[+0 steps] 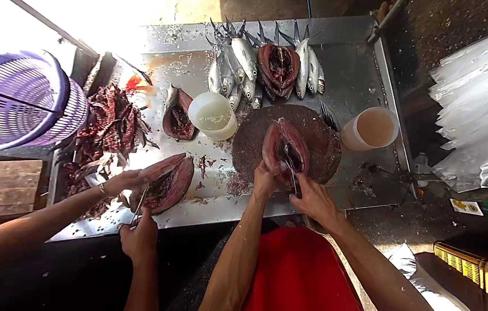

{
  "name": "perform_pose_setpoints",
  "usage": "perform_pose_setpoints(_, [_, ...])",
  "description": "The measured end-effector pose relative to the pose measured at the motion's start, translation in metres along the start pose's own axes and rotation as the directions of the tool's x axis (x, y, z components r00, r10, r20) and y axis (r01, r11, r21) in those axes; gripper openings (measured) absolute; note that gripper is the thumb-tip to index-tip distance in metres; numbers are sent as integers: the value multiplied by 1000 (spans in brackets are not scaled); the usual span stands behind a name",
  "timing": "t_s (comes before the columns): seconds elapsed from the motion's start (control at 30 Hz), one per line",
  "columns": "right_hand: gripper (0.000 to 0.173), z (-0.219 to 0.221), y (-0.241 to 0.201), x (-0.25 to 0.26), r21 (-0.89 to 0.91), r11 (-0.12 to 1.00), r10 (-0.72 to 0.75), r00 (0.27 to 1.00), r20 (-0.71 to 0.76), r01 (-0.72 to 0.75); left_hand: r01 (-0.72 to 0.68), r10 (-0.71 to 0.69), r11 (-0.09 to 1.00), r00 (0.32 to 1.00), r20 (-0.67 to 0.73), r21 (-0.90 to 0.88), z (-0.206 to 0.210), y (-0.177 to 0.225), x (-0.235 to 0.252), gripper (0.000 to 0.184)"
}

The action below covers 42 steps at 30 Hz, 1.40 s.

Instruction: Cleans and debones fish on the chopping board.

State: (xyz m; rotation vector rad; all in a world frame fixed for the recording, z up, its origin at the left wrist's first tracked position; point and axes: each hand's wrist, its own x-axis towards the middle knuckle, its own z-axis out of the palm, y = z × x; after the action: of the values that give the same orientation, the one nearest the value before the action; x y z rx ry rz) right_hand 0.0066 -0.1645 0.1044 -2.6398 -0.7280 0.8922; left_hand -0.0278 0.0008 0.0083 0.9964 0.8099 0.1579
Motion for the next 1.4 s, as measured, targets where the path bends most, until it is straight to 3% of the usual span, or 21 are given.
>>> perform_pose_setpoints(0.1, [58,-4,-13,6,-224,974,9,990,140,23,-1,1,1000,1000,12,19,0,-1,2,47])
perform_pose_setpoints(0.27, [53,-12,-38,23,-272,962,53,983,175,-3,1,-2,998,1000,25,57,-2,-4,4,47])
perform_pose_setpoints(0.33, [46,-17,-41,35,-151,988,42,977,208,-11,7,-8,998,1000,26,56,-3,-5,7,45])
perform_pose_setpoints(0.4, [37,-18,-31,47,265,962,3,965,261,-74,25,-26,999,999,19,30,-6,-6,9,42])
perform_pose_setpoints(0.43, [30,-14,-21,51,601,788,-42,962,268,-133,29,-30,999,999,22,30,-8,-6,10,41])
perform_pose_setpoints(0.47, [20,-9,-13,53,866,449,-69,957,280,-221,27,-28,999,999,28,35,-10,-7,11,40])
perform_pose_setpoints(0.53, [28,4,-3,55,919,-232,-135,946,294,-319,10,-13,997,999,36,73,-13,-9,13,41])
perform_pose_setpoints(0.6, [35,15,-1,53,841,-441,-170,949,264,-313,5,-10,996,999,52,93,-14,-7,14,42])
perform_pose_setpoints(0.67, [30,20,-1,48,925,-253,-147,956,252,-283,50,-54,998,994,96,46,-14,2,13,43])
perform_pose_setpoints(0.73, [31,21,-2,45,961,183,-121,966,229,-205,158,-157,987,979,128,5,-13,19,15,34])
perform_pose_setpoints(0.8, [46,22,-5,44,699,708,-82,971,223,-101,209,-212,975,977,32,83,-7,26,22,28])
perform_pose_setpoints(0.83, [49,22,-9,44,493,868,-56,974,220,-62,213,-213,966,977,-18,143,-4,25,27,28])
perform_pose_setpoints(0.9, [46,21,-17,42,275,961,-23,977,211,-37,210,-201,957,977,-67,199,1,20,33,27])
perform_pose_setpoints(0.97, [39,23,-17,41,493,868,-39,979,202,-67,227,-217,965,972,-86,130,2,18,31,26])
perform_pose_setpoints(1.0, [33,25,-14,40,760,641,-62,980,189,-106,244,-238,967,968,-86,77,1,18,30,24])
perform_pose_setpoints(1.03, [26,27,-11,39,945,279,-76,977,199,-171,261,-258,965,963,-82,31,0,18,29,23])
perform_pose_setpoints(1.1, [26,31,-7,39,912,-317,-118,965,234,-260,285,-286,958,954,-90,-21,0,18,27,24])
perform_pose_setpoints(1.17, [30,34,-8,40,790,-560,-144,968,204,-249,290,-294,956,950,-106,-48,3,17,29,23])
perform_pose_setpoints(1.3, [30,33,-10,21,606,-778,-241,970,-41,-168,252,-255,967,960,-119,-40,1,9,28,23])
perform_pose_setpoints(1.37, [34,10,-8,5,796,-600,-144,967,-212,85,222,-223,975,970,-98,-30,1,6,25,26])
perform_pose_setpoints(1.4, [35,0,-3,1,889,-355,-58,942,-330,290,217,-220,975,973,-72,-42,-1,6,22,26])
